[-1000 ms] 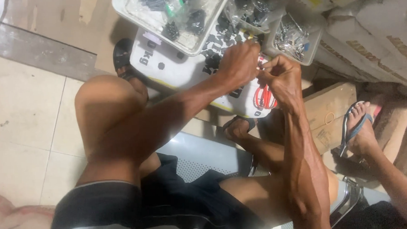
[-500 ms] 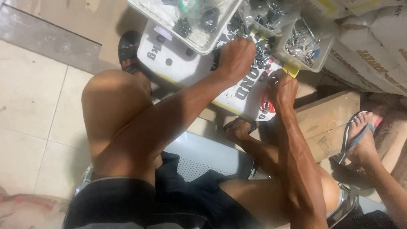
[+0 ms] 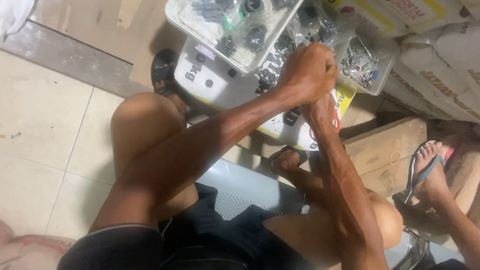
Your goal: Assembling small metal components like bolts and nuts by hand from storage bins.
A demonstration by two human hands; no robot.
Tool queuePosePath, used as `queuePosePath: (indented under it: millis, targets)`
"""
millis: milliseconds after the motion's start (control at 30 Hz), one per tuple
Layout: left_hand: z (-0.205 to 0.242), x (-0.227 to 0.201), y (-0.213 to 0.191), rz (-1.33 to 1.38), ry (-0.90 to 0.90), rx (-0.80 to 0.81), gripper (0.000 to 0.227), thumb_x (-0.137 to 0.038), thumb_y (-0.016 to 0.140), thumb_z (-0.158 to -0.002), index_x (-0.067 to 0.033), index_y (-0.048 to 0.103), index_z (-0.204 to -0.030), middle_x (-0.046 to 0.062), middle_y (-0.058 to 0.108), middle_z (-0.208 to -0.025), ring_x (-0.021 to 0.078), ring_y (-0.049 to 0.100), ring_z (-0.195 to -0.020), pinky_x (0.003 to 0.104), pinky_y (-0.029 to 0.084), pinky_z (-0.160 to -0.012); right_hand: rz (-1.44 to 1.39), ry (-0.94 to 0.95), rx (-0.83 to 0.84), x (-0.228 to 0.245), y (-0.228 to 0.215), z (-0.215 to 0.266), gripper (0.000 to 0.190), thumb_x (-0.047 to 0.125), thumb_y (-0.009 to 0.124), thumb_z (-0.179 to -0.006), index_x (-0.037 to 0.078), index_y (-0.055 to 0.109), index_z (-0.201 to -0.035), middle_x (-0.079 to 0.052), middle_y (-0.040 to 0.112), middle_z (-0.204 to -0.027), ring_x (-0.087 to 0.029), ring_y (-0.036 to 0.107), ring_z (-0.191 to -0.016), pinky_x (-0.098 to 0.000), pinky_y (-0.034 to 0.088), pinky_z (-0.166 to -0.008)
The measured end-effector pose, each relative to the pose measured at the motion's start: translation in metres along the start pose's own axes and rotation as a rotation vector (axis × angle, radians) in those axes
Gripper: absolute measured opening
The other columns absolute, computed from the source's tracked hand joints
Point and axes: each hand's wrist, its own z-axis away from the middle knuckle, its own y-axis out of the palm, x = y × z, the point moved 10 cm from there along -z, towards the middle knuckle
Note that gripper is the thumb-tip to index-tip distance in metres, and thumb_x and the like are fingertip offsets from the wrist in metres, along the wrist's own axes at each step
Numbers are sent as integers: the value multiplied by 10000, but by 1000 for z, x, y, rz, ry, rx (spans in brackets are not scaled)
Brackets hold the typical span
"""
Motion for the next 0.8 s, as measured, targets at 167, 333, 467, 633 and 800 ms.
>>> queuePosePath:
  millis: [167, 333, 467, 633, 800]
  targets:
    - [-3, -3, -7, 9, -22, -12, 338, -4, 585, -817, -179, 598, -528, -49, 635, -484, 73, 617, -393, 220, 607, -463, -83, 182, 133, 22, -16, 3, 252, -59, 590, -945, -8, 544, -1187, -169, 654, -872, -239, 586, -567, -345, 507, -446]
    - [1, 8, 4, -60, -81, 133, 334, 70, 528, -829, -159, 553, -587, -74, 434, -444, 86, 530, -382, 210, 461, -377, -175, 394, 255, 4, -40, 14, 426, -60, 580, -963, -36, 540, -1386, -213, 697, -1006, -261, 643, -634, -347, 561, -484]
    - [0, -20, 21, -164, 368, 64, 288, 58, 544, -905, -90, 654, -685, 75, 629, -746, 85, 577, -400, 255, 426, -289, -888, 6, 156, 12, -90, 12, 184, -32, 564, -945, 143, 613, -977, 15, 608, -900, -97, 527, -762, -278, 461, -734]
    - [20, -52, 15, -68, 320, 263, 121, -52, 674, -951, -108, 759, -886, 81, 791, -791, 90, 603, -445, 258, 468, -351, -1239, -45, 118, 33, -132, 32, 35, 88, 625, -962, 113, 651, -962, -8, 627, -810, -74, 476, -638, -218, 363, -582]
    - [14, -45, 13, -208, 419, 160, 189, -86, 691, -961, -133, 721, -781, 3, 673, -636, 122, 599, -486, 279, 499, -400, -866, -124, -72, 34, -155, 40, 59, 51, 671, -1041, 76, 663, -1094, -13, 669, -961, -91, 596, -726, -297, 623, -873]
